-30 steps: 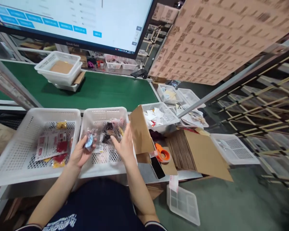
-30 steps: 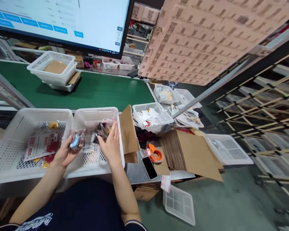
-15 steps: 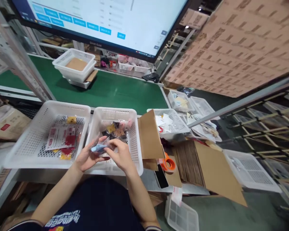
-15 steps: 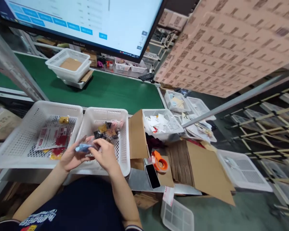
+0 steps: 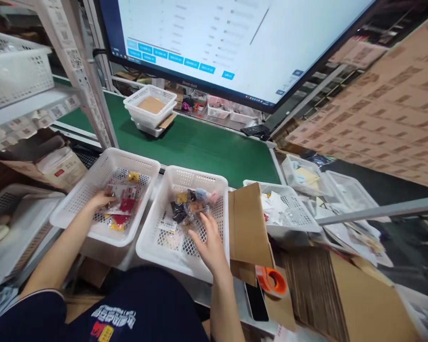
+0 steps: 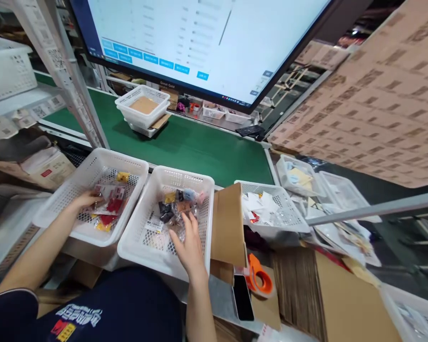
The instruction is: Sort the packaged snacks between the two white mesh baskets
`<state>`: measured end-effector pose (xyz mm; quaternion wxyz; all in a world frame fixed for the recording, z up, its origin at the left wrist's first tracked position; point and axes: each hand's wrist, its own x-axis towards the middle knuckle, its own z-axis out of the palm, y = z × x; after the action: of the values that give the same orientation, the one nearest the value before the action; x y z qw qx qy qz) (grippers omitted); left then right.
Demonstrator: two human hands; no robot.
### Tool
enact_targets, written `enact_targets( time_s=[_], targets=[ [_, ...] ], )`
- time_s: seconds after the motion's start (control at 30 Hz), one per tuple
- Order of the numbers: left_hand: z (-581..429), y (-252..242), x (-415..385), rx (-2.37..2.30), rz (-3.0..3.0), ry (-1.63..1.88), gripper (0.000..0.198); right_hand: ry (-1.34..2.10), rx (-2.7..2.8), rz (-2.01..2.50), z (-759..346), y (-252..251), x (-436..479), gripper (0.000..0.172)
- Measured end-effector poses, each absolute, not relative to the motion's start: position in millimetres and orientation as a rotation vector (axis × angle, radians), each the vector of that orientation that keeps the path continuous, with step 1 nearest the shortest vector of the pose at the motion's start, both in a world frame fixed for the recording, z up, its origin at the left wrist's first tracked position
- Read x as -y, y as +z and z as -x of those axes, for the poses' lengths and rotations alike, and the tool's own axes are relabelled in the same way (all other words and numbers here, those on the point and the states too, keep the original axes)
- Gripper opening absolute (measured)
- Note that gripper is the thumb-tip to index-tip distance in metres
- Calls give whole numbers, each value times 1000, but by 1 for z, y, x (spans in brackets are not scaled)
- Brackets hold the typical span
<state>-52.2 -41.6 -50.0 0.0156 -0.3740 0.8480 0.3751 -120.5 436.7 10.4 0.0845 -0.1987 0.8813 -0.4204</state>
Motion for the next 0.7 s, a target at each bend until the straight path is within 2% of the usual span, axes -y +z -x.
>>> enact_targets(
  time_s=[0.23,0.37,0.43,0.5,0.57,0.63,0.67,0.7],
  targets=[
    [47,-49,34,-2716,1321,1104,31,-1200,-2479,834,118,24,-406,61],
    [41,-26,27,-3026,1407,944,31,-1169,-2416,959,115,34,-388,56],
    [35,-7,16,-3245,1373,983,32,-1207,-2407,1010,114,39,-380,53],
    [26,15,-2,-3387,1189,1240,32,-1309,-2426,1039,116,42,-370,58],
    [19,37,-27,-3373,946,1638,29,-1477,-2466,984,118,45,-358,80],
    [16,54,-53,-3136,739,2089,30,-1660,-2409,862,120,48,-348,104],
    [17,59,-62,-2943,638,2287,33,-1728,-2317,813,120,50,-345,104],
    [20,60,-69,-2721,527,2438,39,-1768,-2205,785,120,51,-344,94]
  ],
)
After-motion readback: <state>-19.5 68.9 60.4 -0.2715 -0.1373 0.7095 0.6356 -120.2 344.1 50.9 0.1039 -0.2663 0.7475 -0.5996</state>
